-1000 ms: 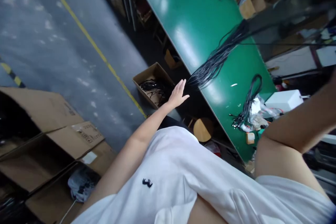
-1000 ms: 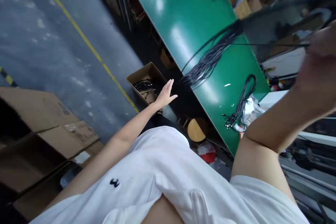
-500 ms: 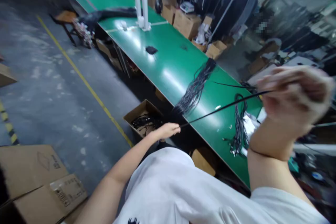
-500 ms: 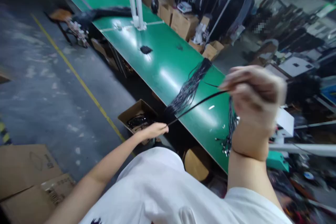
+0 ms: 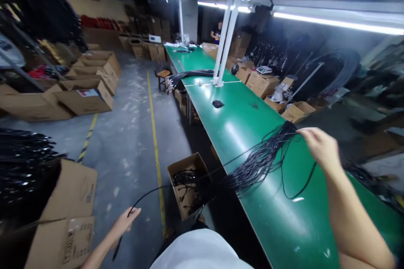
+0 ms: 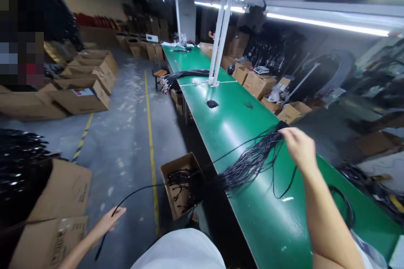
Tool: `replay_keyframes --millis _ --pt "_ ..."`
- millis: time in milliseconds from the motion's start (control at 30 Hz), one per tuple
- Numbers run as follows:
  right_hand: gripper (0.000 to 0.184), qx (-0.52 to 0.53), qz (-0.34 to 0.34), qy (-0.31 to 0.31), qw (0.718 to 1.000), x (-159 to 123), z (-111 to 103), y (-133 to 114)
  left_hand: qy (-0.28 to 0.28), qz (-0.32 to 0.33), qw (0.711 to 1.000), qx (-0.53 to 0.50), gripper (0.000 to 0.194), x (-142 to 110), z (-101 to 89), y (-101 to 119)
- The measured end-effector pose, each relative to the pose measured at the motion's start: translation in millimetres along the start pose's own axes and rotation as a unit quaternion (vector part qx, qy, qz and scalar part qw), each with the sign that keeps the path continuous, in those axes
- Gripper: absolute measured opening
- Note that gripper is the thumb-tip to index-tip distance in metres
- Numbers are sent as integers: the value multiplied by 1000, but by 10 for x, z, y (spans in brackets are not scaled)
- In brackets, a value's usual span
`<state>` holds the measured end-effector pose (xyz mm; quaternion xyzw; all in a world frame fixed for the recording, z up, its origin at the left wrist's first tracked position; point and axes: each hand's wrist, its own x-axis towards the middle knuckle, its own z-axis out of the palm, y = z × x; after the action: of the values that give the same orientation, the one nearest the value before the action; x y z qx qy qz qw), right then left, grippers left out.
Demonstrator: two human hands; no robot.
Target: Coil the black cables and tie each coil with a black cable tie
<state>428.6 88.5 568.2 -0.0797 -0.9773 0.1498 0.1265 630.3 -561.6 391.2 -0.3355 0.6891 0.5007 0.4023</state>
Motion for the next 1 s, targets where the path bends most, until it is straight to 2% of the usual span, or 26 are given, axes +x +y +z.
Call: replay_keyframes --millis 33,67,133,233,300,367,400,467,500,533,567,633,667,700,733,800,833,867,900,933,1000 --pt "30 -13 -19 -108 994 -28 301 -133 24 12 999 -41 44 -13 44 -44" --pt "30 -45 -44 -217 974 -103 607 -313 41 33 995 -90 44 -38 95 -49" --pt "36 -116 -96 -406 901 -396 1195 -787 37 77 978 -189 46 -116 179 58" --pt "32 -105 -173 -493 846 -1048 1892 -1613 -9 123 958 -258 53 -254 115 379" --pt "29 -98 -209 -519 823 -1443 2181 -2141 -19 154 950 -272 55 -329 -104 556" --pt "35 -104 -227 -525 814 -1697 2344 -2663 -27 172 951 -255 57 -383 -434 630" --pt "43 -102 -234 -514 819 -1770 2395 -2942 -41 171 956 -233 58 -402 -623 630" --pt "63 -50 -264 -456 848 -1853 2481 -3564 -96 153 966 -183 59 -426 -1031 589" --pt "68 8 -288 -421 860 -1886 2532 -3904 -139 141 966 -164 59 -431 -1256 558" --pt "67 81 -315 -399 858 -1926 2598 -4255 -184 134 961 -157 59 -432 -1504 527" --pt "58 160 -339 -400 837 -1978 2682 -4605 -224 135 951 -167 59 -429 -1786 497" --pt "38 274 -344 -460 772 -2116 2911 -5249 -260 159 921 -243 56 -414 -2471 448" --pt "35 293 -318 -490 757 -2198 3049 -5518 -245 180 901 -309 52 -401 -2872 427" --pt "36 289 -281 -508 761 -2283 3192 -5738 -212 204 874 -387 47 -386 -3296 404" --pt "37 270 -239 -509 782 -2370 3330 -5909 -160 224 840 -467 41 -371 -3727 372" --pt "36 221 -175 -488 826 -2527 3566 -6132 -58 263 749 -606 43 -341 -4525 265" --pt "38 204 -164 -485 835 -2589 3662 -6212 -29 258 721 -642 44 -324 -4858 193" --pt "38 192 -161 -489 836 -2638 3748 -6292 -5 253 703 -664 43 -296 -5133 117" --pt "37 177 -171 -485 839 -2672 3821 -6382 8 241 700 -673 42 -248 -5346 44" --pt "37 161 -209 -474 840 -2691 3878 -6491 13 214 709 -672 40 -176 -5500 -18" --pt "37 143 -305 -449 828 -2676 3923 -6769 23 175 729 -661 38 40 -5654 -91"
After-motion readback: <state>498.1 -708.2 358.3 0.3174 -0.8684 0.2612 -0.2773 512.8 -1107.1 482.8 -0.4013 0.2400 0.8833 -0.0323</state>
